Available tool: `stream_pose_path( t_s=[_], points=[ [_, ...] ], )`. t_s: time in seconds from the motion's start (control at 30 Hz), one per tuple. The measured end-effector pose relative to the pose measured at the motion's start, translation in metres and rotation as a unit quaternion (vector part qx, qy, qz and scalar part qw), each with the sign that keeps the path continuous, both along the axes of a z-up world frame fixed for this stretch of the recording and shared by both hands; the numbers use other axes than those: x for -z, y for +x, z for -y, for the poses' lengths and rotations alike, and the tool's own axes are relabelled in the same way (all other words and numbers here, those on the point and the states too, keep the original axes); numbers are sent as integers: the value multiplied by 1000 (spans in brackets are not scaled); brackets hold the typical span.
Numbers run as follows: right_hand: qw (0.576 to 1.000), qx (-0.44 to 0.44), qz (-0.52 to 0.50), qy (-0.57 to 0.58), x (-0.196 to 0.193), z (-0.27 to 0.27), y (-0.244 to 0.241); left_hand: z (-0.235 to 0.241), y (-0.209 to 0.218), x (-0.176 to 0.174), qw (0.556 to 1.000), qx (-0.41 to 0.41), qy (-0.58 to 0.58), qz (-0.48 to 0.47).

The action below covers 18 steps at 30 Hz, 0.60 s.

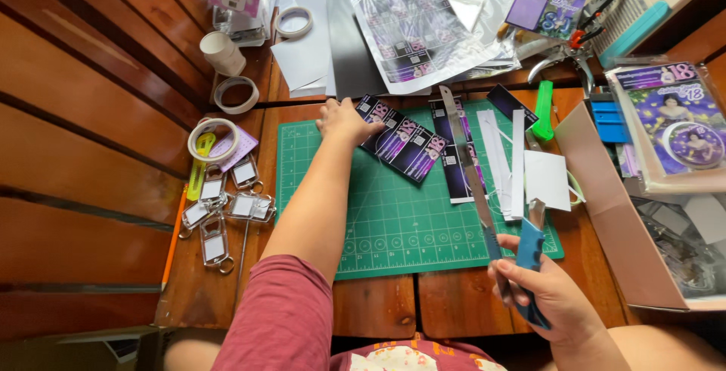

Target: The person uses a ruler and a utility knife to cut a sheet of printed paper into smaller rectangular pieces on a green cutting mat. They align the ruler, score the paper, and separate the cut sections, repeating the process for multiple pieces.

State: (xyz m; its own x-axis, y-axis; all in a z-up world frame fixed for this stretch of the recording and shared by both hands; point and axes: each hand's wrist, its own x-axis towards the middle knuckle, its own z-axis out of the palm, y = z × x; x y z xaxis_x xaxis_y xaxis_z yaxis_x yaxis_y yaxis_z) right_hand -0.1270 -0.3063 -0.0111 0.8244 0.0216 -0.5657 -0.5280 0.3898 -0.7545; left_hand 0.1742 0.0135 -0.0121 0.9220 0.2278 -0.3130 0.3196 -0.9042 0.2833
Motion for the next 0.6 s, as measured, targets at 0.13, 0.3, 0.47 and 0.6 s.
stream_pose_path(
  t_s=[0.13,0.3,0.47,0.6],
  points=[
    [1000,4,-3,-3,-2,-2,3,2,0,-12,1000,-10,-18,0],
    [1000,-6,-18,-12,-7,-6,4,0,1,0,997,-3,-62,36],
    [1000,-20,-8,-19,-5,-9,6,0,4,3,997,-21,-67,42],
    [1000,-18,8,-16,-4,-10,7,1,7,2,997,-37,-65,27]
  ],
)
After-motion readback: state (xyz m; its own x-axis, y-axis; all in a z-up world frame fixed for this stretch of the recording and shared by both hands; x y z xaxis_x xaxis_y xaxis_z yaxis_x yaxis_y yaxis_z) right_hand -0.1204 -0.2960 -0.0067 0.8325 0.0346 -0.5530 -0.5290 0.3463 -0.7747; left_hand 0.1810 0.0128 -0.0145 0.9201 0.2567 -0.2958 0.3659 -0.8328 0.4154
